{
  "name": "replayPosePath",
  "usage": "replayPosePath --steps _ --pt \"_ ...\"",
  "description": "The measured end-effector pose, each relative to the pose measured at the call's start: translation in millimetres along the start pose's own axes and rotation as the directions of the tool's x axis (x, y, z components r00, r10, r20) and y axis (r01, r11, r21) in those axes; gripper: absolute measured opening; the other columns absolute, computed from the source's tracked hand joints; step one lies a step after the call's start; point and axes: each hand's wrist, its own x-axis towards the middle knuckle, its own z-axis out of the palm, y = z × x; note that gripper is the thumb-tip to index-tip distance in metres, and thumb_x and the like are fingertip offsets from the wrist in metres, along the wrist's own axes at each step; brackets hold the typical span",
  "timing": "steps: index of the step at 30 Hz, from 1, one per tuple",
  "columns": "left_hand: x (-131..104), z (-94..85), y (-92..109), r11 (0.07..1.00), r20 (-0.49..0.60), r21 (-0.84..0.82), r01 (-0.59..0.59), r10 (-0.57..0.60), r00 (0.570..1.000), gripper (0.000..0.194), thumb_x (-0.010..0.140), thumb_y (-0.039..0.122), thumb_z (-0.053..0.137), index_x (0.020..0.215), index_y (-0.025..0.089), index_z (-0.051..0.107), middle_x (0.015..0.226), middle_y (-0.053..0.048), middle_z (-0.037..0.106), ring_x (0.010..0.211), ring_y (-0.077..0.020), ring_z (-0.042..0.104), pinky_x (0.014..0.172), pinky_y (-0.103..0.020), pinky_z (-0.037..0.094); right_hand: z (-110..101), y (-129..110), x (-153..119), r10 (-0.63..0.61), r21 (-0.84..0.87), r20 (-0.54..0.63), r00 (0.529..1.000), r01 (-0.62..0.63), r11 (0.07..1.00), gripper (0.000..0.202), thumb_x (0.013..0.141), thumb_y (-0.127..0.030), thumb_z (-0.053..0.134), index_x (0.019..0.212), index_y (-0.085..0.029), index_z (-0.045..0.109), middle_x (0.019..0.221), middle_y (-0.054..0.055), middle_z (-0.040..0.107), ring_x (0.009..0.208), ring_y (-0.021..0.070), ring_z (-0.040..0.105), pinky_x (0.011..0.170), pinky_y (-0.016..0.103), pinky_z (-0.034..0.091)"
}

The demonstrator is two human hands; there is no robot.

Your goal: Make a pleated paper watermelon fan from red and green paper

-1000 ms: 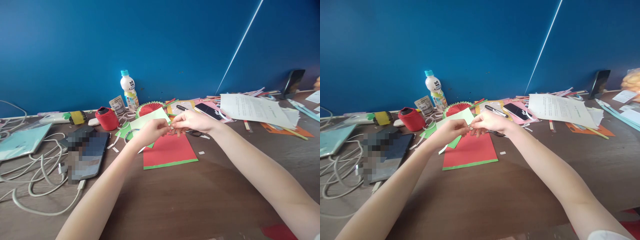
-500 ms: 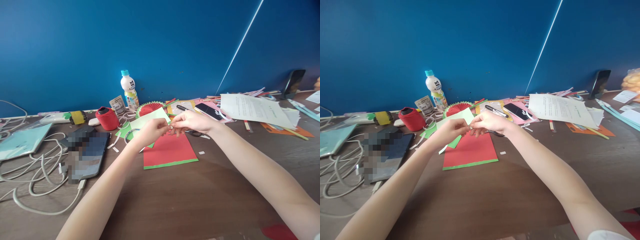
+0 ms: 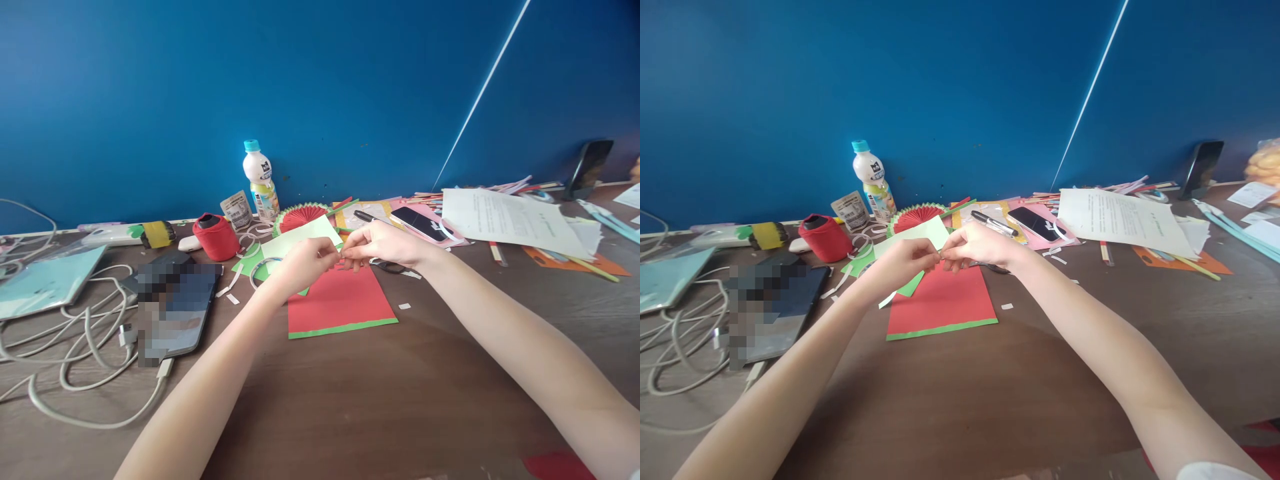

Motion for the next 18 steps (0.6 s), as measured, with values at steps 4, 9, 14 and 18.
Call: replayPosePath --steps 4,9,14,18 --pt "-0.3 0.0 1.3 1.000 -0.013 0.005 0.027 -0.027 1.000 0.016 0.077 0.028 0.048 0.072 0.018 0.059 0.069 0.001 0.061 0.060 -0.0117 0.050 0.054 -0.023 0.034 1.0 -1.7 -0.3 0.007 -0.032 -0.038 0.999 -0.008 0.999 0.014 0.074 -0.025 0.056 0.071 -0.015 0.065 0.074 0.005 0.069 0.062 0.0114 0.061 0.060 0.024 0.047" --pt "-0.8 -0.2 3.1 0.997 -0.031 0.016 0.078 -0.078 0.996 0.014 0.075 0.024 0.049 0.068 0.017 0.059 0.061 0.001 0.056 0.054 -0.0101 0.045 0.051 -0.023 0.031 3.2 -3.9 -1.4 0.006 -0.061 -0.062 0.998 -0.010 0.998 0.012 0.073 -0.022 0.055 0.071 -0.016 0.065 0.072 0.004 0.069 0.062 0.0112 0.060 0.061 0.023 0.047" --pt "-1.7 -1.1 5.4 0.993 -0.039 0.038 0.110 -0.109 0.993 0.016 0.075 0.026 0.050 0.064 0.017 0.058 0.055 0.002 0.051 0.050 -0.0094 0.040 0.049 -0.023 0.029 5.1 -7.6 -2.7 -0.020 -0.119 -0.078 0.997 0.011 0.993 0.012 0.072 -0.020 0.055 0.070 -0.016 0.065 0.069 0.002 0.068 0.062 0.0114 0.060 0.062 0.023 0.047" --pt "-2.7 -2.2 8.0 0.989 -0.038 0.065 0.130 -0.127 0.991 0.019 0.075 0.030 0.051 0.063 0.017 0.058 0.057 0.001 0.053 0.050 -0.0104 0.041 0.048 -0.024 0.028 6.3 -10.2 -4.2 -0.044 -0.168 -0.087 0.995 0.029 0.985 0.012 0.072 -0.021 0.054 0.069 -0.017 0.065 0.066 0.001 0.067 0.063 0.0123 0.060 0.062 0.023 0.046"
